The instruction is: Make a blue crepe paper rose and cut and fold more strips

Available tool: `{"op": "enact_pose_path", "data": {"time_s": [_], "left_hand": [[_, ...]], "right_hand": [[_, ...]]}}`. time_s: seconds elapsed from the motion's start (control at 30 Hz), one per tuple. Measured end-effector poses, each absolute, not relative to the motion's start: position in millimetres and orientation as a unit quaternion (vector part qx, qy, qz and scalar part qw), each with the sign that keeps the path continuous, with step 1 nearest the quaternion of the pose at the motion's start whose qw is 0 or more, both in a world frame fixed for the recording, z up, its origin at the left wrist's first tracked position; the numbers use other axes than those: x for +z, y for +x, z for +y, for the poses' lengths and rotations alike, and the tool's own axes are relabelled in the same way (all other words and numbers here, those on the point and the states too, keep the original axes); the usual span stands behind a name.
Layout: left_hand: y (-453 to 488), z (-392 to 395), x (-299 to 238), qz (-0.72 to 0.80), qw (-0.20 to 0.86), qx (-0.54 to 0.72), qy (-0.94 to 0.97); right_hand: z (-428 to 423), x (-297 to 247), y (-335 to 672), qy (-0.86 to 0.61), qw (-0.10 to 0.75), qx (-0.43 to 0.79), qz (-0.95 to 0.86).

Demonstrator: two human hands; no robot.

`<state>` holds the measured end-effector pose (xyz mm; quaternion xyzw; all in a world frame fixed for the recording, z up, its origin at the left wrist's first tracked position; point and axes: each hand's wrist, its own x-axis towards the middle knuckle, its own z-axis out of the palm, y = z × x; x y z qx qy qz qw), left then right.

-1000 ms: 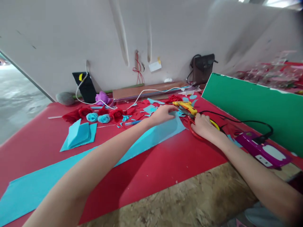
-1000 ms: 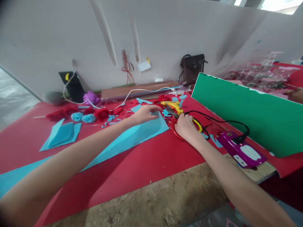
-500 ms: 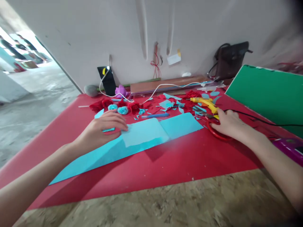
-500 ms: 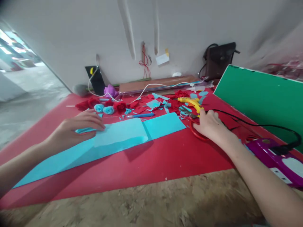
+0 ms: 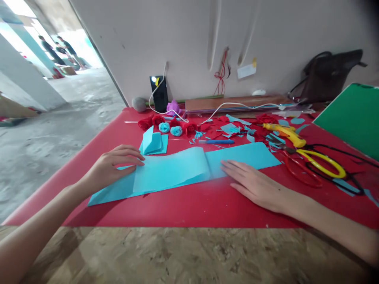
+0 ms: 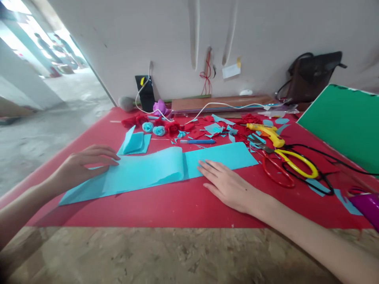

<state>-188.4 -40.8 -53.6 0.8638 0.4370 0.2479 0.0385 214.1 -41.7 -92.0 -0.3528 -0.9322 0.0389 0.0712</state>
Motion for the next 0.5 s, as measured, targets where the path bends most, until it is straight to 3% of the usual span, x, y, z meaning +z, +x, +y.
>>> {"op": "enact_pose_path", "data": {"time_s": [0.5], "left_hand": [[-206, -43, -63, 0.428, 0.100, 0.228, 0.869]], "right_hand": [[-43, -93, 233, -0.392, 0.072, 0.043, -0.916]]}}
